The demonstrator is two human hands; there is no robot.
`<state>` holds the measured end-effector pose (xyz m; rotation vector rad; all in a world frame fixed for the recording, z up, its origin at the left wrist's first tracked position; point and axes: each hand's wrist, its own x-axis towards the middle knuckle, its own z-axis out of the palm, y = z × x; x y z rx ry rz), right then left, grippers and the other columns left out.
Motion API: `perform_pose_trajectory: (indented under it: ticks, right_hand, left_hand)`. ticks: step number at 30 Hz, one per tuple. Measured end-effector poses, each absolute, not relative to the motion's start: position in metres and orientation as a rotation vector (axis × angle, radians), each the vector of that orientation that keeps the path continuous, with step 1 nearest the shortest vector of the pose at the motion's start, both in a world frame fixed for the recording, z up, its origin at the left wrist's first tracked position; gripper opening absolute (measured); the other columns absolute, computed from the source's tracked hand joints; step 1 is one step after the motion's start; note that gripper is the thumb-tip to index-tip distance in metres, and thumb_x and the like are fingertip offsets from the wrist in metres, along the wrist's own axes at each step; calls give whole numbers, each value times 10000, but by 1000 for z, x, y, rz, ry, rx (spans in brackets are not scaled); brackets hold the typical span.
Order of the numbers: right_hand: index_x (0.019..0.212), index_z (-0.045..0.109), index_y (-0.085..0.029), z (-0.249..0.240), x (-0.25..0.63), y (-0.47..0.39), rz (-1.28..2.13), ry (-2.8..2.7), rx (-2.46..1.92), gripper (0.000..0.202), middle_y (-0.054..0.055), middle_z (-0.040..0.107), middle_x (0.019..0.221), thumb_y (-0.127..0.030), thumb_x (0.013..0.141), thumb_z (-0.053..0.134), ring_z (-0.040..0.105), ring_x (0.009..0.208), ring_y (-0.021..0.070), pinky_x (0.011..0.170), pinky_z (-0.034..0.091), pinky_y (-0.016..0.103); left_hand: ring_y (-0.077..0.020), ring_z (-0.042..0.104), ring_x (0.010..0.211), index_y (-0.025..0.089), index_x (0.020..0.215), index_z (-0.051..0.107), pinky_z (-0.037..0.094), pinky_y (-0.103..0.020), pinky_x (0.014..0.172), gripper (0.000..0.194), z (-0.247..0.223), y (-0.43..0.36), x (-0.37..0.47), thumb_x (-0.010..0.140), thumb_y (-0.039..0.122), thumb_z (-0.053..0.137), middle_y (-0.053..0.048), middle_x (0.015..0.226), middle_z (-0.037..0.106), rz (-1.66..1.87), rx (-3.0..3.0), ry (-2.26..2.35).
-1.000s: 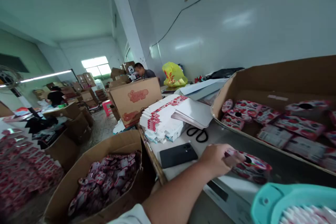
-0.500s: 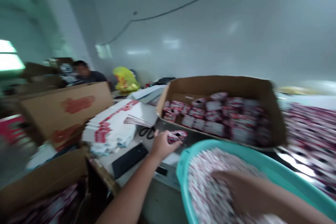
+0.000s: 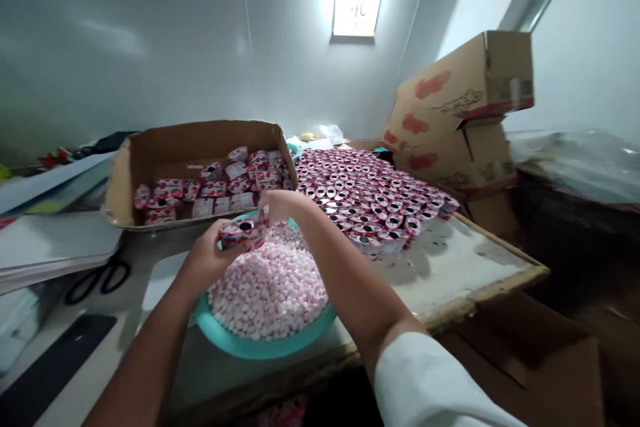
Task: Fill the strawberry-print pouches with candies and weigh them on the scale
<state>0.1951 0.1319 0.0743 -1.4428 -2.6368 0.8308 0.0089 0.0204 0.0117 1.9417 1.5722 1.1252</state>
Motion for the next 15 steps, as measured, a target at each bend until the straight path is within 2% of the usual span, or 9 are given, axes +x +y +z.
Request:
perform_pose_trajectory:
  ticks: [3,5,8,12,15]
  right_hand:
    - [1015,651,-177,69,210,131,840,-2553,-1353,279,-45,614,616,-187,749,732,622,574,121,532,467,191]
    - [1032,636,-179,67,213,129,862,-2490,-1264,266,-36,625,661,-249,789,719,622,588,118,535,469,198]
    - [983,656,-171,69,209,125,848,-2465,-1087,256,-19,637,711,-238,752,745,594,596,114,535,432,206]
    - [900,687,-167,70,200,118,647,-2485,-850,212,-2,657,838,-211,708,763,566,716,110,618,395,208]
    - [921,687,-166,70,196,113,628,-2462,-792,212,-5,654,853,-196,718,741,556,739,110,645,380,208]
  left_hand:
    - [-256,661,954,228,1136,590,490,-323,797,473,1,17,7,830,587,630,-53,1013,695,1028,1968,1620]
    - [-277,646,1021,247,1168,585,483,-345,835,459,-2,18,5,851,577,607,-59,1064,689,951,2025,1631]
    - [-296,642,1044,257,1158,596,480,-347,814,414,-1,18,5,866,550,594,-64,1079,694,837,2079,1651]
    - [-281,662,927,235,1028,628,472,-323,721,352,5,18,8,871,547,588,-70,991,706,807,2064,1714]
    - [-283,653,959,229,989,639,474,-327,762,318,6,18,8,869,521,602,-74,993,705,860,2087,1674]
